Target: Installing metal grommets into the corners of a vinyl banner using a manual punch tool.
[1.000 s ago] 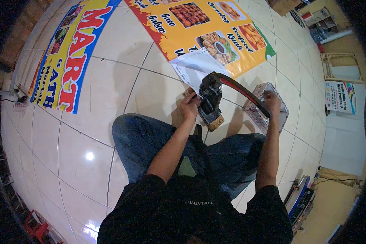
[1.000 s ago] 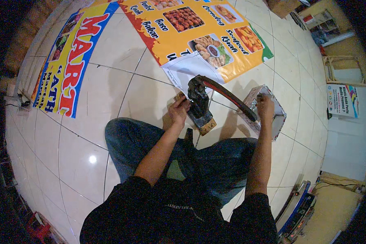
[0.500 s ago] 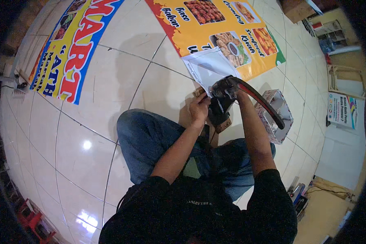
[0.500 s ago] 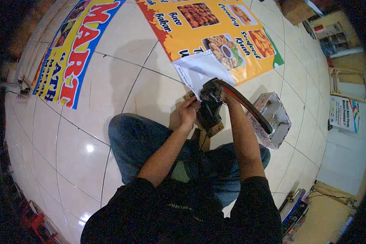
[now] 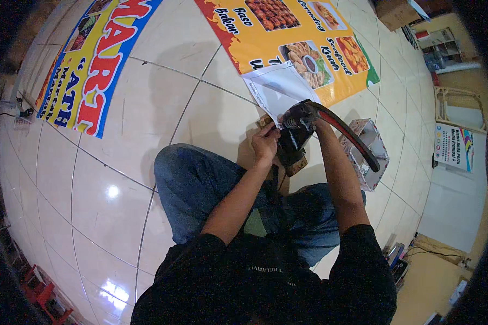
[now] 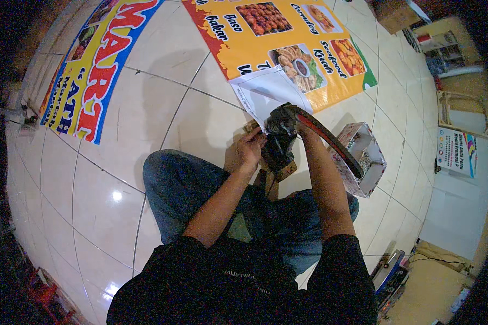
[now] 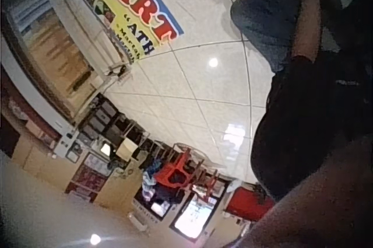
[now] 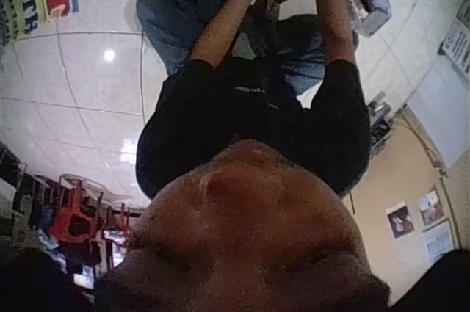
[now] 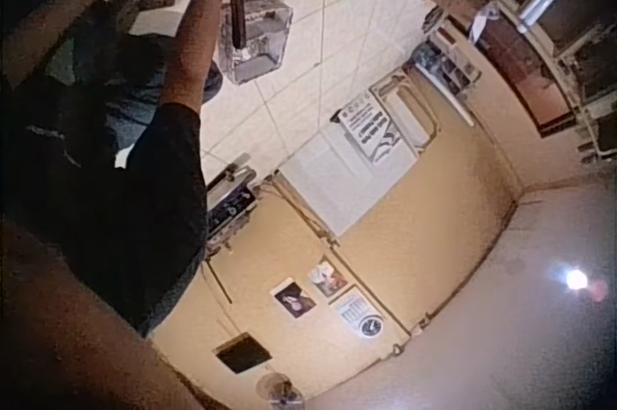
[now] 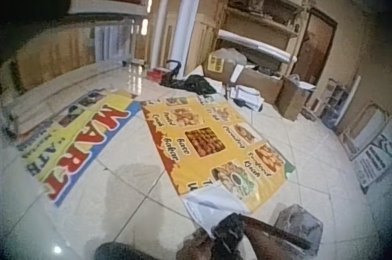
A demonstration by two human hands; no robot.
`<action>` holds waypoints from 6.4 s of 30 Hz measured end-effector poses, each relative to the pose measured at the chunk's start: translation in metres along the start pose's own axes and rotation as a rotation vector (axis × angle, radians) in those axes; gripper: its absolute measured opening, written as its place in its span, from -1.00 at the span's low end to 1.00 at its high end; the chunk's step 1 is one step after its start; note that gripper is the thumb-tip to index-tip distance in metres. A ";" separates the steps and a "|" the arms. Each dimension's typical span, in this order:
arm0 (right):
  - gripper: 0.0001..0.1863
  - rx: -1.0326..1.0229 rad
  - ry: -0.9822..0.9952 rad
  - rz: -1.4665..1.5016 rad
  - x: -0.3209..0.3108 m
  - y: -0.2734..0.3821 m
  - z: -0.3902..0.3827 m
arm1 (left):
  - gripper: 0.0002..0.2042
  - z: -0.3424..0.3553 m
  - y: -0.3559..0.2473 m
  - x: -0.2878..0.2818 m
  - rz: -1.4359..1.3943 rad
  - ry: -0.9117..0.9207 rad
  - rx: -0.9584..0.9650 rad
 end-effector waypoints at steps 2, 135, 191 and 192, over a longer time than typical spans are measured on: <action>-0.63 0.000 0.010 0.013 0.001 -0.007 0.000 | -0.74 -0.004 -0.004 0.003 0.019 0.000 0.018; -0.39 0.499 -1.144 0.058 -0.096 -0.212 -0.551 | -0.66 0.017 -0.076 0.066 0.662 -0.180 -0.143; -0.66 0.644 -1.269 0.359 -0.071 -0.253 -0.379 | -0.54 0.173 -0.204 0.014 0.726 -0.223 0.012; -0.65 0.668 -1.226 0.204 -0.074 -0.251 -0.382 | -0.50 0.167 -0.203 0.009 0.589 -0.223 0.034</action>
Point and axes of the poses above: each hand's wrist, its own z-axis towards the middle knuckle, its own x-axis out of the palm, y = z × x, the point moved 8 cm from there along z, towards the middle knuckle, and after that the axes turned 11 degrees about -x, right-handed, at the moved point
